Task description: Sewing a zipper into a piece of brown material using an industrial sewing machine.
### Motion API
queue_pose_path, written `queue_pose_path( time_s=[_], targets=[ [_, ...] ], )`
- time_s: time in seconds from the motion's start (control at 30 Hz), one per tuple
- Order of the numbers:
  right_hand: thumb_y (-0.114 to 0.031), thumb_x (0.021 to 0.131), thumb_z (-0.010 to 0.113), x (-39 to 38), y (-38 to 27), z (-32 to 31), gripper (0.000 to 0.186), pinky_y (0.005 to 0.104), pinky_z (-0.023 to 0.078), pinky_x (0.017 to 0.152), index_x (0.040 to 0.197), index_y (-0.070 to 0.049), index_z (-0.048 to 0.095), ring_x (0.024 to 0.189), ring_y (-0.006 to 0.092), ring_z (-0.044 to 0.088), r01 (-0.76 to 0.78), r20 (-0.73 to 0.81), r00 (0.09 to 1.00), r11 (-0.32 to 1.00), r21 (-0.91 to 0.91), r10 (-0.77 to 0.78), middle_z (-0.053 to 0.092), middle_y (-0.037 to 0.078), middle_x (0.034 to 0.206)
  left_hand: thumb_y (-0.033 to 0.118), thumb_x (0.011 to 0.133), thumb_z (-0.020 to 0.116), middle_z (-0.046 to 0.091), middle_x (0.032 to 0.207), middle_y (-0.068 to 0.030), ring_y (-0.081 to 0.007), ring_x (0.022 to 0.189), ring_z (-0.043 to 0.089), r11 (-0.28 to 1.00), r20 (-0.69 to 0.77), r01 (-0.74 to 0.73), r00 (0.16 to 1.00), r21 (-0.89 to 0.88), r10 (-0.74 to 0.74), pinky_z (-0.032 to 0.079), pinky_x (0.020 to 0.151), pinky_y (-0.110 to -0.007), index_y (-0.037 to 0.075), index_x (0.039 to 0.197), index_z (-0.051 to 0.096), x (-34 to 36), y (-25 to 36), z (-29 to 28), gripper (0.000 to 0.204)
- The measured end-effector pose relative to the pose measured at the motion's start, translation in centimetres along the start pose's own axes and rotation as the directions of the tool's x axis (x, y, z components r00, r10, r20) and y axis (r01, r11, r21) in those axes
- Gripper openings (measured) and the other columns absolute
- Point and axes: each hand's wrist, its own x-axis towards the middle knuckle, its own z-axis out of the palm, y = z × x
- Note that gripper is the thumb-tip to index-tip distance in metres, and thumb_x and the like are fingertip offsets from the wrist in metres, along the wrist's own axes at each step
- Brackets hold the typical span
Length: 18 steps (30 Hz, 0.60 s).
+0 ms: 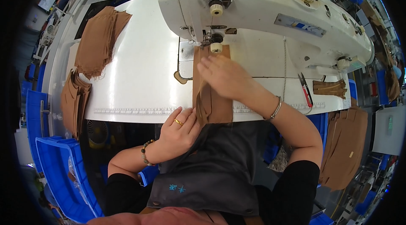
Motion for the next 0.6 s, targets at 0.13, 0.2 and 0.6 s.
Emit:
queue_pose_path(
  time_s=[0.13,0.2,0.6],
  targets=[
    [-0.009,0.088,0.059,-1.7,2.7,-1.8,0.030,0.0451,0.051,0.104,0.117,0.000,0.066,0.116,0.0316,0.066,-0.130,-0.101,0.990,0.938,-0.320,0.103,0.071,0.014,0.118,0.019,0.087,0.076,0.074,0.118,-0.0134,-0.0245,0.110,0.067,0.998,-0.046,0.038,0.998,0.056,-0.036,0.052,0.101,-0.044,0.001,0.109,0.075,-0.3,0.7,0.5,0.029],
    [-0.007,0.088,0.059,-3.1,2.6,-3.5,0.032,0.0454,0.050,0.106,0.119,-0.001,0.066,0.118,0.0307,0.066,-0.138,-0.119,0.987,0.954,-0.267,0.110,0.070,0.013,0.122,0.019,0.086,0.076,0.074,0.119,-0.0129,-0.0241,0.110,0.067,0.995,-0.065,0.092,0.993,-0.035,-0.094,0.050,0.103,-0.045,0.001,0.117,0.073,-0.6,0.5,0.4,0.036],
    [-0.007,0.089,0.058,-4.2,-4.2,-2.6,0.044,0.0493,0.045,0.113,0.132,-0.003,0.065,0.130,0.0314,0.061,0.094,0.036,0.994,0.977,0.189,-0.103,0.063,0.015,0.139,0.020,0.083,0.079,0.072,0.126,-0.0071,-0.0222,0.110,0.066,0.976,-0.058,0.189,0.979,-0.110,-0.196,0.045,0.108,-0.048,0.007,0.123,0.073,-1.1,1.9,0.2,0.043]
  ],
)
